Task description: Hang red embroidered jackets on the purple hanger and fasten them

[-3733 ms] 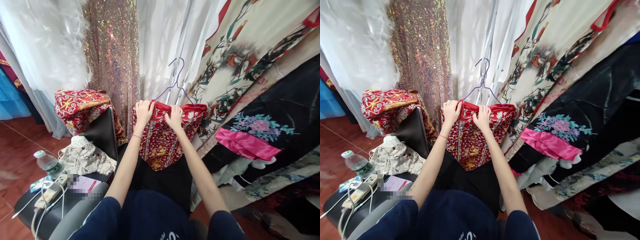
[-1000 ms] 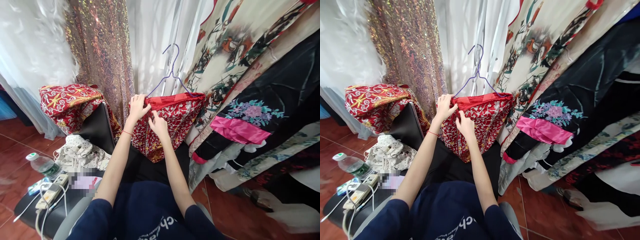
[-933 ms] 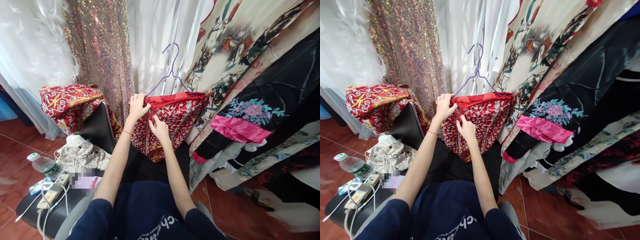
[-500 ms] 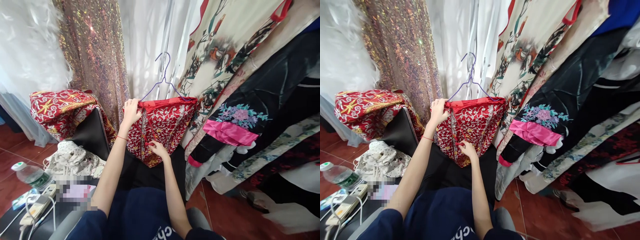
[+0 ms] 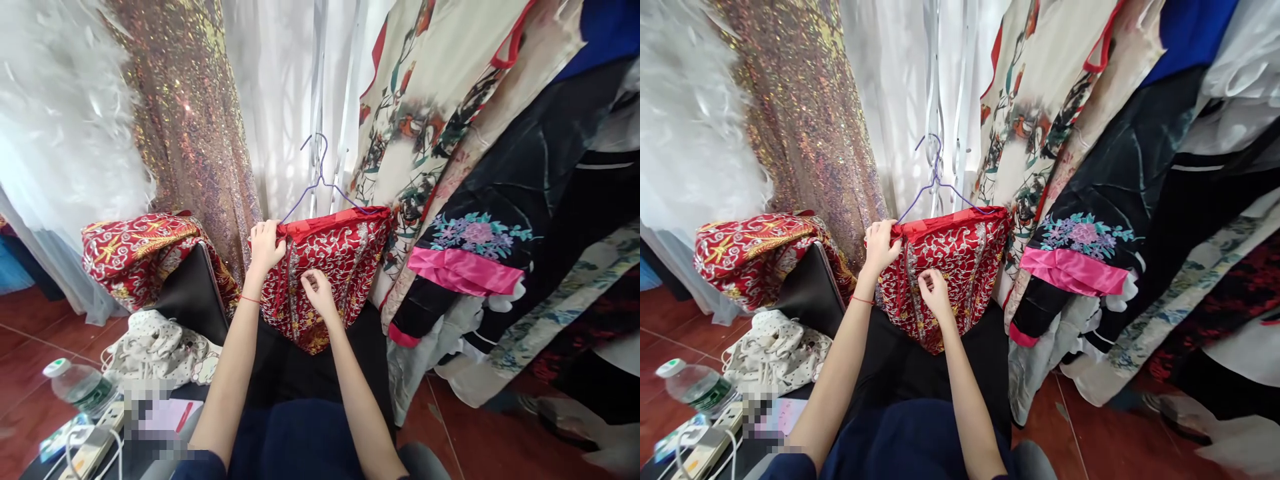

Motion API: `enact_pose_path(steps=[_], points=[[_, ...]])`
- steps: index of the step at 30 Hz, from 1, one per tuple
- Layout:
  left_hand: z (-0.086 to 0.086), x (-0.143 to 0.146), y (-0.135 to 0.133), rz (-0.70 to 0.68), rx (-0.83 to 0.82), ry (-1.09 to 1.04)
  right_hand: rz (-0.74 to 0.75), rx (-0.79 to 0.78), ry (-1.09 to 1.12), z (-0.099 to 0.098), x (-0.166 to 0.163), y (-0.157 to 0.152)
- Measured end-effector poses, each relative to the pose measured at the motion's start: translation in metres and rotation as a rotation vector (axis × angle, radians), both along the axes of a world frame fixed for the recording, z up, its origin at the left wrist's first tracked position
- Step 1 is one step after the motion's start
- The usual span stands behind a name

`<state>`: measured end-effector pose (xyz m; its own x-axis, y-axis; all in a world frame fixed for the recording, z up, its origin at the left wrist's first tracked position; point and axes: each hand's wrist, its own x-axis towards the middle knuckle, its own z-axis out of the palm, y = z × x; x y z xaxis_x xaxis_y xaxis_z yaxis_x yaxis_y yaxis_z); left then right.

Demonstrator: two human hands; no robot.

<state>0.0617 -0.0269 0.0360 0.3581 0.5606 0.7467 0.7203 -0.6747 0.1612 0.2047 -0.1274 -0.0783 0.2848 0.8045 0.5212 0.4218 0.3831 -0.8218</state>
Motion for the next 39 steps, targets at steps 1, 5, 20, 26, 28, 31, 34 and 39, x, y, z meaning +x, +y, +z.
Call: enact_pose_path(steps=[1,5,20,26,28,31,34,39], points=[[0.0,0.0,0.0,-0.006,0.006,-0.005,-0.025,0.011,0.024,0.008,-0.002,0.006],[-0.001,-0.002,0.0,-0.029,0.011,-0.021,0.002,0.045,0.144,0.04,-0.009,0.028],[-0.009,0.004,-0.005,-0.096,-0.006,-0.15,-0.185,0.062,0.231,0.072,-0.041,0.069],[-0.01,-0.002,0.011,-0.166,-0.023,-0.133,-0.117,0.039,0.107,0.07,-0.038,0.068],[-0.009,-0.006,0.017,-0.186,-0.024,-0.131,-0.102,0.034,0.065,0.069,-0.038,0.07],[-0.009,-0.009,0.024,-0.195,-0.035,-0.121,-0.047,0.011,0.117,0.066,-0.037,0.076],[-0.009,-0.008,0.023,-0.188,-0.024,-0.116,0.005,-0.007,0.166,0.061,-0.031,0.081],[-0.009,-0.002,0.012,-0.123,-0.004,-0.118,0.101,-0.017,0.182,0.061,-0.02,0.075]])
